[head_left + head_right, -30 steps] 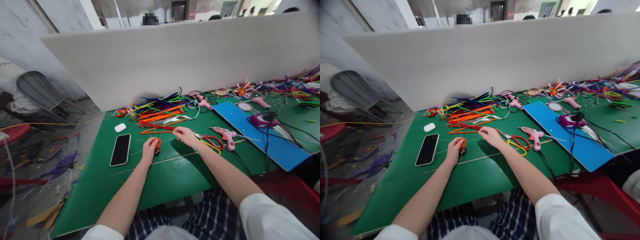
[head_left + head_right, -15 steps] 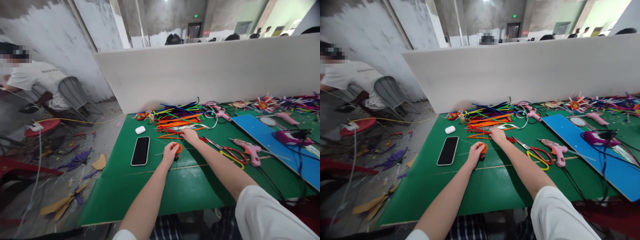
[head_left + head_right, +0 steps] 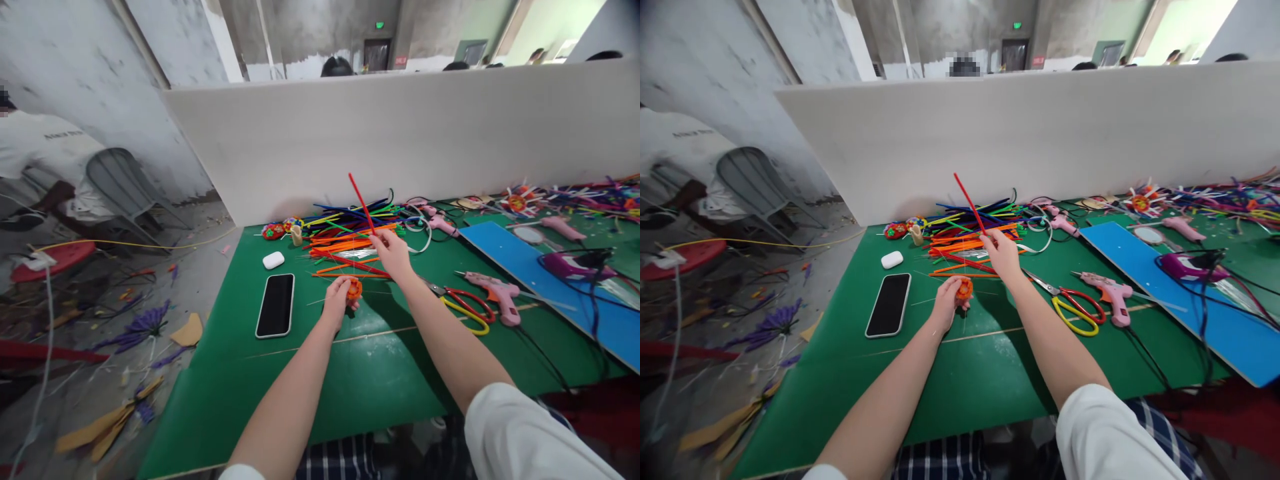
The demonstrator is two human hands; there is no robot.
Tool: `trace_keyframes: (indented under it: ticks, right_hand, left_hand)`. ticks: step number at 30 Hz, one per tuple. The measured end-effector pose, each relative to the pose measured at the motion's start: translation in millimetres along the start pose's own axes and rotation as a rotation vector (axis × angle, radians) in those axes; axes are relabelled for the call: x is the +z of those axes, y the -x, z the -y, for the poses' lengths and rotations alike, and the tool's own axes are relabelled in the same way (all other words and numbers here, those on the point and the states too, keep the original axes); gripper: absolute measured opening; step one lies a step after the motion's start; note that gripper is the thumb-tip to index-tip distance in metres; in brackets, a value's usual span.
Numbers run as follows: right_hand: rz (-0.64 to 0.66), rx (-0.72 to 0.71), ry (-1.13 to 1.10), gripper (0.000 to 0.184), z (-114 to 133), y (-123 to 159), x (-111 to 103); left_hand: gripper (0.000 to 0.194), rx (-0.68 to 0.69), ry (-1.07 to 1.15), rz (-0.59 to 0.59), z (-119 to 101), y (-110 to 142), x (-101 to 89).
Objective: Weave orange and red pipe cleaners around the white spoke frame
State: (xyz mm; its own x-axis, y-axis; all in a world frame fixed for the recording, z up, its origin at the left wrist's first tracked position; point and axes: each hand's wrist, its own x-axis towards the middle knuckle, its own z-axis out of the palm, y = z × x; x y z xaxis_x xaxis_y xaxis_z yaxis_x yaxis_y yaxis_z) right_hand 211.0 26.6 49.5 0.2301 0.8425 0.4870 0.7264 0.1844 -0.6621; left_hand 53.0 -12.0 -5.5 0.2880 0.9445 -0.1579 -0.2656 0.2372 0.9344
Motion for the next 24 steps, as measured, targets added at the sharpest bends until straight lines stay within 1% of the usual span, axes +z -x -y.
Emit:
trace_keyframes:
  ticks: [1,3,4,6,9,12,16,19,24]
  right_hand:
    - [-0.021,0.020,-0.096,0.029,4.1,-2.2,-3.4]
    - [-0.082,0.110,-0.428,0.028,11.1,-5.7,-9.5]
    - [-0.097,0.144,-0.545,0.027,13.4,-6.8,-11.9]
    - [-0.106,0.191,-0.698,0.024,14.6,-8.0,-14.2]
    - [-0.115,0.281,-0.801,0.022,7.8,-7.6,-11.9]
    - [-0.179,0.371,-0.882,0.021,-4.7,-4.1,-7.9]
    - [-0.274,0.454,-1.002,0.022,-18.7,5.6,-8.3]
    - [-0.312,0.525,-1.086,0.024,-23.7,13.3,-11.2]
    - [-0.342,0.555,-1.144,0.018,-26.4,19.6,-13.2]
  left_hand:
    - [0.035,-0.004,0.006,0.007,-0.3,-0.8,-0.1]
    - [0.038,-0.019,0.013,0.028,-0.9,-3.2,-0.8]
    - [0.040,-0.030,0.016,0.043,-1.2,-4.9,-1.4]
    - [0.042,-0.048,0.026,0.067,-1.6,-9.1,-3.1]
    - [0.041,-0.054,0.044,0.082,-2.2,-15.5,-6.0]
    - [0.040,-0.048,0.056,0.096,-2.2,-19.1,-8.4]
    - [0.049,-0.051,0.057,0.115,-1.4,-19.4,-9.7]
    - [0.054,-0.046,0.022,0.090,-0.7,-18.9,-8.3]
    - [0.040,-0.009,-0.042,0.023,0.6,-19.3,-4.7]
